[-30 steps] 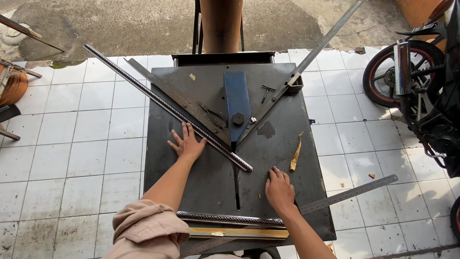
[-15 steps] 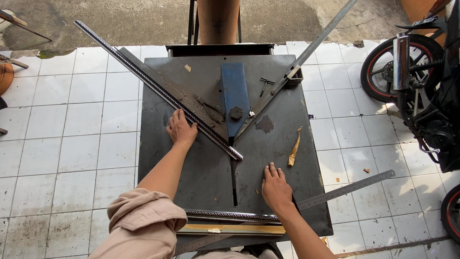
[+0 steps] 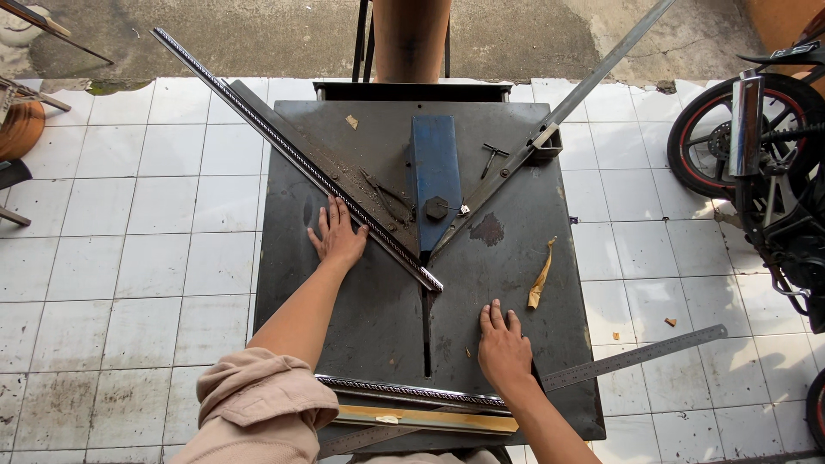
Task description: The person uses a metal cutting saw to cut several metal rods into shorter pieces. They measure and mark the rods with a ruler and pencil, then position each rod in the saw and cut it. The cut pieces are stacked on the table.
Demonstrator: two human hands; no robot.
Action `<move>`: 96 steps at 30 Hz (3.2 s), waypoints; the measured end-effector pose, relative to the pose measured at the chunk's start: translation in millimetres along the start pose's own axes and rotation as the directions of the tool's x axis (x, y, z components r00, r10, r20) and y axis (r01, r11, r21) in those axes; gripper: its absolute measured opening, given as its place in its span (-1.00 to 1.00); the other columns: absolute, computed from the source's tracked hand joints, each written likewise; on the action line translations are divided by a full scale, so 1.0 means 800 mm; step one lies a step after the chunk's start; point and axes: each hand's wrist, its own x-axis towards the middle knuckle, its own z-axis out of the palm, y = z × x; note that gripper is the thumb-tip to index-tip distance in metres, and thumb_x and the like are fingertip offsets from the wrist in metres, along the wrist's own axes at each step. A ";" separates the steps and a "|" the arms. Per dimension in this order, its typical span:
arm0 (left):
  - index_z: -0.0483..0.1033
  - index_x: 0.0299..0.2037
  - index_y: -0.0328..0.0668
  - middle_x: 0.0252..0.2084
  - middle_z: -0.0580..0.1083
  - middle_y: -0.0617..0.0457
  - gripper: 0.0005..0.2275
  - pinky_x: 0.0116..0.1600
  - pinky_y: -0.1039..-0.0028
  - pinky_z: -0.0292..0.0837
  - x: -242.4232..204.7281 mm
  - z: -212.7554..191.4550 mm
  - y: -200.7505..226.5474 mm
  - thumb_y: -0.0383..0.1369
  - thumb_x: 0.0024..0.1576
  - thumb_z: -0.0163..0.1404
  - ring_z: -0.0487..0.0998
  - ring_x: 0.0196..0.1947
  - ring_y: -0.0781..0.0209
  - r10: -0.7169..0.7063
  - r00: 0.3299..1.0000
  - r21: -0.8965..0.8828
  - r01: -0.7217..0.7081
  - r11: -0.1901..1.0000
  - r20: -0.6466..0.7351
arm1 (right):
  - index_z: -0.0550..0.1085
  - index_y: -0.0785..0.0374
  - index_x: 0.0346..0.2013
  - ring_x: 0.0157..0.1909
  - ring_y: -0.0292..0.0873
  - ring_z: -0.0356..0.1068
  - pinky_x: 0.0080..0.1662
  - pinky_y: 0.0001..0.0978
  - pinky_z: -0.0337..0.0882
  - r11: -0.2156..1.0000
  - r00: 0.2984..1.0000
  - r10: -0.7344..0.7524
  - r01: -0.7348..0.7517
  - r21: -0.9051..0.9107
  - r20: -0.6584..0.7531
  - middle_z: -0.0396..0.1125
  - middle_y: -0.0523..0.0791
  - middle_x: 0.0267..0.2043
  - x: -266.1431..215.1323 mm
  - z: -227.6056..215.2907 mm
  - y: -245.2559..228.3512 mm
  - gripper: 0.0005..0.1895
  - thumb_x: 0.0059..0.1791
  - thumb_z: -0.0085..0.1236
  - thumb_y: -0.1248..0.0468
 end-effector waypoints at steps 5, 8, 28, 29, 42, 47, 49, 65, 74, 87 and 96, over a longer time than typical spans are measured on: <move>-0.34 0.59 0.12 0.64 -0.41 0.25 -0.23 0.42 -0.50 -0.47 0.083 0.009 0.005 0.01 0.25 -0.15 -0.36 0.60 -0.02 0.026 0.998 0.019 -0.025 1.000 -0.059 | -0.01 -0.09 0.55 0.55 0.11 -0.11 0.18 0.10 0.40 1.000 1.000 -0.008 0.008 -0.010 -0.026 -0.27 -0.25 0.66 0.053 -0.024 0.010 -0.30 0.07 -0.27 0.27; -0.34 0.58 0.13 0.64 -0.40 0.28 -0.23 0.41 -0.53 -0.45 0.111 0.010 0.011 0.02 0.24 -0.16 -0.36 0.60 -0.03 0.009 0.998 0.048 -0.006 0.999 -0.060 | -0.02 -0.21 0.55 0.57 0.04 -0.13 0.19 0.07 0.40 1.000 1.000 -0.005 0.006 0.028 -0.028 -0.29 -0.40 0.66 0.079 -0.018 0.021 -0.28 0.06 -0.32 0.26; -0.10 0.55 0.20 0.62 -0.12 0.15 -0.32 0.35 -0.54 -0.04 -0.075 -0.008 -0.048 0.12 0.25 -0.19 -0.03 0.53 -0.26 0.349 0.934 0.393 -0.294 0.871 -0.074 | 0.32 -0.23 0.11 0.14 -0.03 0.28 -0.05 -0.09 0.42 0.963 0.880 -0.249 0.269 -0.009 -0.405 0.25 -0.21 0.09 0.059 -0.007 -0.059 -0.64 0.03 0.11 0.02; 0.02 0.52 0.21 0.59 -0.02 0.13 -0.29 0.38 -0.44 0.02 -0.081 -0.015 -0.050 0.20 0.19 -0.15 0.00 0.52 -0.21 0.397 0.916 0.464 -0.329 0.823 -0.055 | 0.38 -0.16 -0.07 -0.03 -0.10 0.33 -0.13 -0.17 0.39 0.955 0.828 -0.281 0.293 -0.052 -0.485 0.31 -0.23 -0.12 0.063 0.004 -0.048 -0.79 0.03 0.12 0.03; 0.26 0.14 0.40 0.28 0.11 0.12 -0.30 0.51 -0.17 -0.17 -0.194 0.154 -0.039 0.51 -0.08 -0.16 0.06 0.39 -0.06 0.359 0.904 0.479 -0.216 0.851 -0.230 | 0.60 0.09 0.03 -0.29 -0.29 0.50 -0.26 -0.38 0.52 -0.023 0.609 0.779 -0.210 0.977 0.149 0.52 -0.15 -0.30 0.123 -0.121 0.251 -0.71 0.08 0.11 0.11; 0.32 0.05 0.53 0.23 0.15 0.23 -0.25 0.56 -0.08 -0.03 -0.232 0.236 -0.026 0.62 -0.24 -0.19 0.18 0.30 0.09 0.156 0.890 0.464 0.068 0.883 -0.428 | 0.68 0.11 -0.24 -0.23 -0.11 0.45 -0.18 -0.18 0.40 0.290 0.743 0.662 -0.373 0.881 0.096 0.52 -0.13 -0.41 0.243 -0.128 0.285 -0.63 0.09 0.07 -0.05; 0.34 0.09 0.53 0.24 0.17 0.22 -0.22 0.54 -0.06 0.03 -0.236 0.249 -0.019 0.62 -0.25 -0.20 0.22 0.28 0.09 0.147 0.880 0.456 0.086 0.886 -0.452 | 0.54 0.17 0.03 0.04 0.01 0.36 0.01 -0.11 0.37 0.202 0.687 0.716 -0.373 0.905 0.124 0.41 -0.03 -0.05 0.295 -0.101 0.304 -0.57 0.09 0.04 -0.07; 0.51 -0.10 0.26 -0.02 0.49 0.31 -0.61 0.44 -0.05 0.14 -0.182 0.090 -0.060 0.19 0.03 0.04 0.40 0.18 0.15 0.566 0.810 0.485 -0.436 0.758 -0.155 | 0.62 -0.06 0.01 0.04 -0.25 0.43 0.02 -0.26 0.36 0.186 0.679 0.716 -0.410 0.893 0.162 0.57 -0.34 -0.18 0.010 -0.098 0.244 -0.65 0.05 -0.07 0.09; 0.40 -0.20 0.15 -0.27 0.43 0.30 -0.64 -0.02 0.35 0.15 -0.233 0.105 0.027 0.19 0.18 -0.11 0.40 -0.28 0.24 0.626 0.727 0.199 -0.594 0.779 -0.283 | 0.14 0.17 -0.26 -0.52 -0.28 -0.19 -0.51 -0.38 -0.20 -0.694 0.584 0.635 0.144 0.705 0.506 -0.08 -0.16 -0.44 -0.083 -0.065 0.117 -0.96 0.02 -0.25 0.37; 0.43 0.15 0.26 0.10 0.40 0.21 -0.49 0.26 0.08 0.36 -0.224 0.096 -0.071 0.03 0.00 0.24 0.43 0.23 0.07 0.255 0.938 0.116 -0.233 0.966 -0.236 | 0.36 0.50 -0.02 -0.18 0.00 0.50 -0.13 -0.17 0.62 -0.391 0.931 0.331 -0.015 0.920 0.156 0.31 0.05 -0.21 0.117 -0.025 0.041 -0.63 0.14 0.03 0.17; 0.58 0.13 0.27 -0.07 0.50 0.24 -0.64 -0.15 0.17 0.35 -0.246 0.102 -0.151 -0.32 0.10 0.19 0.44 -0.07 0.06 0.407 0.860 0.034 -0.418 0.908 -0.306 | 0.24 -0.22 0.38 0.16 0.06 0.17 -0.07 0.06 0.15 0.653 0.651 -0.753 0.757 0.010 -0.093 0.20 -0.10 0.26 -0.119 -0.013 -0.052 -0.02 -0.26 0.41 -0.28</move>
